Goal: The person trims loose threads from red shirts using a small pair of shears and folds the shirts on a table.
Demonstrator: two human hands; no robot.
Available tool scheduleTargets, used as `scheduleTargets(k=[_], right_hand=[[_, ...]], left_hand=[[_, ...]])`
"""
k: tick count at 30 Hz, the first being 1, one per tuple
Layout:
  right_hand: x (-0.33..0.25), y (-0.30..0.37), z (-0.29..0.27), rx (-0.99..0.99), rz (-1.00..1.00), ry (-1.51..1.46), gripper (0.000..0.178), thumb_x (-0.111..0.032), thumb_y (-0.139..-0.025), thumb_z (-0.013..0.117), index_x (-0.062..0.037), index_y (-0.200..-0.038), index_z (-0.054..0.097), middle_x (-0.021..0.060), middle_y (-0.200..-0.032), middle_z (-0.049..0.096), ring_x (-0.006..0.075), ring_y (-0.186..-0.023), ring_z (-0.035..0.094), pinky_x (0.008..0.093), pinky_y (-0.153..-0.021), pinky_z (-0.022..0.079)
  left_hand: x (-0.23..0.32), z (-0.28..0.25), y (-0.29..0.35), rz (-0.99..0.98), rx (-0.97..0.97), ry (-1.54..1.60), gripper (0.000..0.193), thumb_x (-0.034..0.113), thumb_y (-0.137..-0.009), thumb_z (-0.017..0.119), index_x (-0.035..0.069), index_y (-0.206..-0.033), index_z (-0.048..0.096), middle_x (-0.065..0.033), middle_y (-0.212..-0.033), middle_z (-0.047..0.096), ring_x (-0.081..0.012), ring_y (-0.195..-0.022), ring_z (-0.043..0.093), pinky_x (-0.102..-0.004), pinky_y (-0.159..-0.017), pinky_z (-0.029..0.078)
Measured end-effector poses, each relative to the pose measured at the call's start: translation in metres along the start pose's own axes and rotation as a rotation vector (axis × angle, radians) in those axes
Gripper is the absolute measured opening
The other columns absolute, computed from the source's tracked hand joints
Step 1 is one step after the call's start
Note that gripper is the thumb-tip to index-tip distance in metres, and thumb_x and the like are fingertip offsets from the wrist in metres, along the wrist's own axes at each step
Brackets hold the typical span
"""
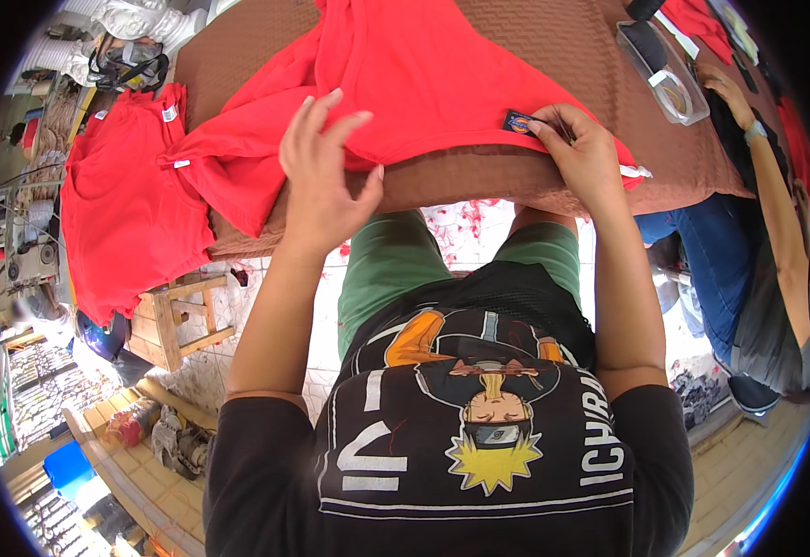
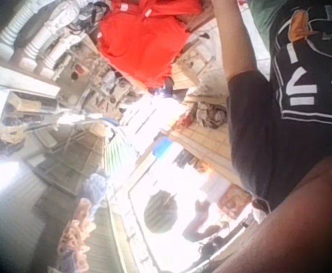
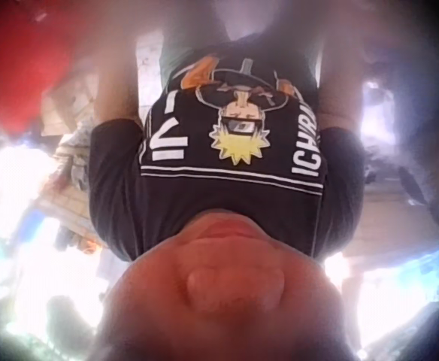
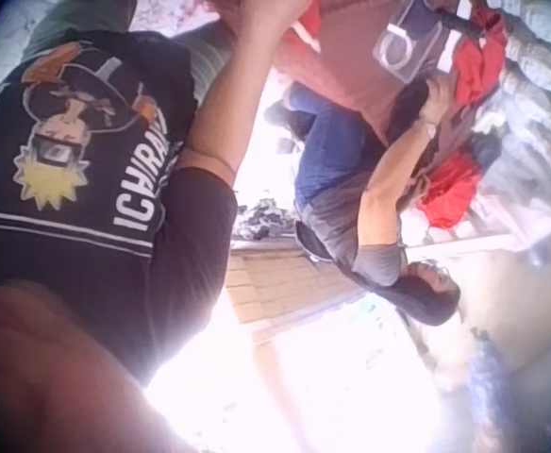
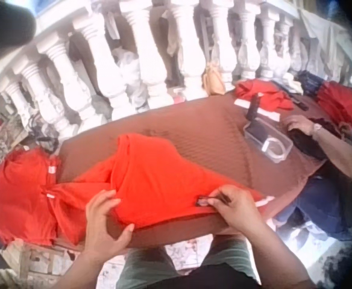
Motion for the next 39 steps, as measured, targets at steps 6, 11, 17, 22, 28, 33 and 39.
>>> scheduleTargets(k=[6,11,17,22,28,33,39], right_hand=[[-0.003,0.003,-0.018,0.028,0.074,-0.290,0.015,-0.015,-0.084,0.068,-0.0014,-0.089,0.064,-0.0011,-0.076,0.062,0.0050,-0.071,0.053,0.0202,-0.066,0.043],[-0.056,0.011,-0.061,0.102,-0.048,-0.436,0.012,-0.014,-0.086,0.067,-0.0030,-0.090,0.064,-0.0055,-0.072,0.057,-0.0001,-0.061,0.046,0.0147,-0.054,0.035],[-0.086,0.011,-0.076,0.476,-0.325,-0.450,0.028,-0.014,-0.078,0.073,-0.0028,-0.101,0.062,0.0045,-0.104,0.062,0.0070,-0.073,0.055,0.0189,-0.061,0.044],[-0.122,0.020,0.008,0.189,-0.546,0.098,0.050,-0.022,-0.071,0.077,-0.0093,-0.115,0.057,0.0147,-0.124,0.055,0.0308,-0.100,0.061,0.0378,-0.079,0.053],[-0.104,0.000,-0.018,-0.305,-0.315,-0.312,0.011,-0.011,-0.087,0.063,-0.0011,-0.092,0.063,-0.0016,-0.074,0.061,0.0040,-0.069,0.053,0.0224,-0.061,0.045],[-0.085,-0.009,-0.063,-0.266,-0.172,-0.287,0.024,-0.024,-0.091,0.061,-0.0018,-0.083,0.061,-0.0060,-0.071,0.053,0.0017,-0.069,0.045,0.0201,-0.063,0.039],[-0.075,-0.010,-0.067,-0.356,-0.171,-0.131,0.021,-0.021,-0.090,0.062,-0.0013,-0.083,0.060,-0.0062,-0.071,0.051,0.0016,-0.067,0.044,0.0196,-0.060,0.038]], left_hand=[[-0.007,0.018,-0.005,-0.034,-0.014,-0.144,0.065,0.002,-0.063,0.064,0.015,-0.124,0.045,-0.0154,-0.146,0.022,-0.0387,-0.137,0.018,-0.0623,-0.104,0.016],[0.004,0.009,-0.031,0.024,0.281,0.013,0.068,0.000,-0.059,0.067,0.015,-0.122,0.046,-0.0136,-0.140,0.030,-0.0362,-0.130,0.029,-0.0563,-0.103,0.022],[0.031,-0.027,-0.062,0.144,0.408,0.243,0.041,-0.007,-0.061,0.062,0.010,-0.099,0.063,-0.0088,-0.106,0.059,-0.0276,-0.101,0.054,-0.0368,-0.089,0.043],[0.070,-0.044,-0.076,0.253,0.502,0.336,0.035,-0.011,-0.062,0.058,0.007,-0.091,0.065,-0.0088,-0.094,0.063,-0.0244,-0.088,0.060,-0.0314,-0.081,0.048],[0.020,-0.031,-0.085,-0.252,0.235,0.933,0.028,-0.008,-0.079,0.050,0.003,-0.103,0.062,-0.0067,-0.105,0.061,-0.0152,-0.099,0.057,-0.0267,-0.088,0.044],[0.036,0.035,-0.045,-0.599,-0.346,1.355,0.022,0.016,-0.094,0.054,-0.001,-0.106,0.061,-0.0010,-0.100,0.062,-0.0053,-0.092,0.055,-0.0215,-0.083,0.044],[0.048,0.041,-0.046,-0.589,-0.321,1.374,0.027,0.023,-0.095,0.053,-0.001,-0.104,0.061,-0.0012,-0.095,0.063,-0.0054,-0.087,0.056,-0.0214,-0.079,0.046]])
Point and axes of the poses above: each hand's wrist, its own y-axis away from the middle knuckle, its own z-axis out of the palm, x = y × z, the point moved 7 cm from there along -y, towards the middle knuckle
